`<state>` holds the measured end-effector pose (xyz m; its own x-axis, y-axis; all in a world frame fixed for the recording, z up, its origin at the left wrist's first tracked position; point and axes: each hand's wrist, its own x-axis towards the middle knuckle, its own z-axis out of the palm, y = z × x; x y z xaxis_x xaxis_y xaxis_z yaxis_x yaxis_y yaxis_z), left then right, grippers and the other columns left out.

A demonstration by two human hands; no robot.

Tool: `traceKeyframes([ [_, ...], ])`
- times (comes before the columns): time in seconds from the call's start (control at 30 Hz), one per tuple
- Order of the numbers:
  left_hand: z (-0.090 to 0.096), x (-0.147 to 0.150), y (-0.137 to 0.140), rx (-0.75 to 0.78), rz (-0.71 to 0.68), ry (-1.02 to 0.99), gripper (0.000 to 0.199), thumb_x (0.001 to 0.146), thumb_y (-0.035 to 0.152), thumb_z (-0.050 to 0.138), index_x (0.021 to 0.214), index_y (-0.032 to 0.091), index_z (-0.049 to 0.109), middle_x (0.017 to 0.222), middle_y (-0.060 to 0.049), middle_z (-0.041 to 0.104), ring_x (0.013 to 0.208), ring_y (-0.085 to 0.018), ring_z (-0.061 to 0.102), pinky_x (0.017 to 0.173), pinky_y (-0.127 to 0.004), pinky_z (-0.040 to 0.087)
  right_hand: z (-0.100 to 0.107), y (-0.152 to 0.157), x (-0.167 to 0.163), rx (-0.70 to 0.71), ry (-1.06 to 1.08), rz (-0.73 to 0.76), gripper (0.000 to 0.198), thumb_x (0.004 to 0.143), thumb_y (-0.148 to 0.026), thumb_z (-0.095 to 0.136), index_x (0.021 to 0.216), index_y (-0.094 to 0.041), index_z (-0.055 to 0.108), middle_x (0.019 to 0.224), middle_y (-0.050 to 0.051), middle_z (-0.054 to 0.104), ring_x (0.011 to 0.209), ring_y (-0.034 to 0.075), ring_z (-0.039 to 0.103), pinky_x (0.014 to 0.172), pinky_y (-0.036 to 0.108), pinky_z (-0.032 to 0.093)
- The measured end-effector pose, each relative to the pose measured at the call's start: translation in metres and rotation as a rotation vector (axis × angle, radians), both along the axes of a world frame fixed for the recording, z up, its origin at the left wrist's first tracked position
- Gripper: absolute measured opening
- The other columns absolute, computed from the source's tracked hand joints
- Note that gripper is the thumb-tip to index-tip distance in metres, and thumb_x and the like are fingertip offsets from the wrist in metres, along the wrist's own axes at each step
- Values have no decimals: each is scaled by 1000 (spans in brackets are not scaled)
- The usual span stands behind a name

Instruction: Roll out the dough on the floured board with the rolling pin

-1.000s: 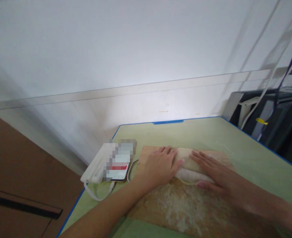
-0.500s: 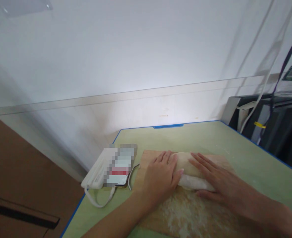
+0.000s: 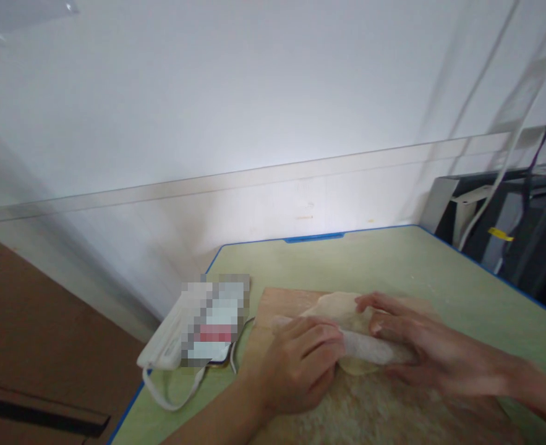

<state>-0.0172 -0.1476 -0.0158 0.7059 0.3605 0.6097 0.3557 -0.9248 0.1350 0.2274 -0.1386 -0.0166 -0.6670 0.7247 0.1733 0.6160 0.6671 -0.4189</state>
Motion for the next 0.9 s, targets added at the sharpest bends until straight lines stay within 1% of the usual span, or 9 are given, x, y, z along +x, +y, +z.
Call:
traceKeyframes([
  [0.07,1,0,2,-10,10,62,15,83,12,43,89,15,57,98,-8,62,98,-16,54,87,-29,44,0,2,2,-27,40,-29,21,73,-32,56,92,-26,61,123,5,50,115,28,43,91,43,40],
  [0.13,2,1,2,-14,23,115,13,85,18,45,88,15,58,107,-8,60,106,-17,50,92,-30,41,1,6,3,-86,93,-41,18,73,-37,56,85,-25,62,118,5,52,107,26,49,87,40,43],
  [0.23,4,0,2,2,46,162,18,87,28,47,89,17,60,116,-7,57,115,-18,45,98,-31,37,2,12,3,-228,247,-31,31,73,-50,52,77,-21,63,108,6,56,95,23,55,79,36,46],
  [0.37,0,-1,3,30,27,213,22,87,36,49,84,18,61,112,-5,60,112,-16,47,96,-27,38,1,15,4,-434,482,-81,46,72,-61,45,81,-19,63,97,7,60,89,25,58,74,37,48],
  [0.5,-7,0,5,35,28,242,14,87,22,47,83,17,59,103,-4,63,105,-16,52,88,-26,42,-7,15,10,-489,605,-311,44,73,-56,46,96,-24,64,96,6,66,90,31,59,75,43,49],
  [0.57,-7,1,5,48,36,260,14,88,18,44,85,17,58,100,-3,64,100,-14,54,83,-25,43,-12,16,13,-514,681,-363,40,74,-52,47,95,-24,66,97,7,68,90,31,60,77,44,49],
  [0.7,-4,3,3,167,10,314,18,91,17,39,89,16,57,93,-3,64,92,-13,56,77,-25,44,-15,17,12,-694,879,-373,32,74,-45,52,87,-21,67,91,7,69,85,28,62,77,42,49],
  [0.8,-4,6,2,265,-18,298,20,91,15,38,86,13,57,85,-3,64,86,-13,57,74,-25,45,-10,16,8,-830,979,-344,28,70,-44,59,80,-20,68,82,5,68,77,24,62,71,34,49],
  [0.9,-7,9,4,264,-7,259,18,90,14,40,86,12,57,84,-2,63,83,-13,57,71,-26,45,-6,15,5,-884,1058,-307,23,69,-42,63,76,-21,68,76,2,66,72,18,59,69,27,47],
])
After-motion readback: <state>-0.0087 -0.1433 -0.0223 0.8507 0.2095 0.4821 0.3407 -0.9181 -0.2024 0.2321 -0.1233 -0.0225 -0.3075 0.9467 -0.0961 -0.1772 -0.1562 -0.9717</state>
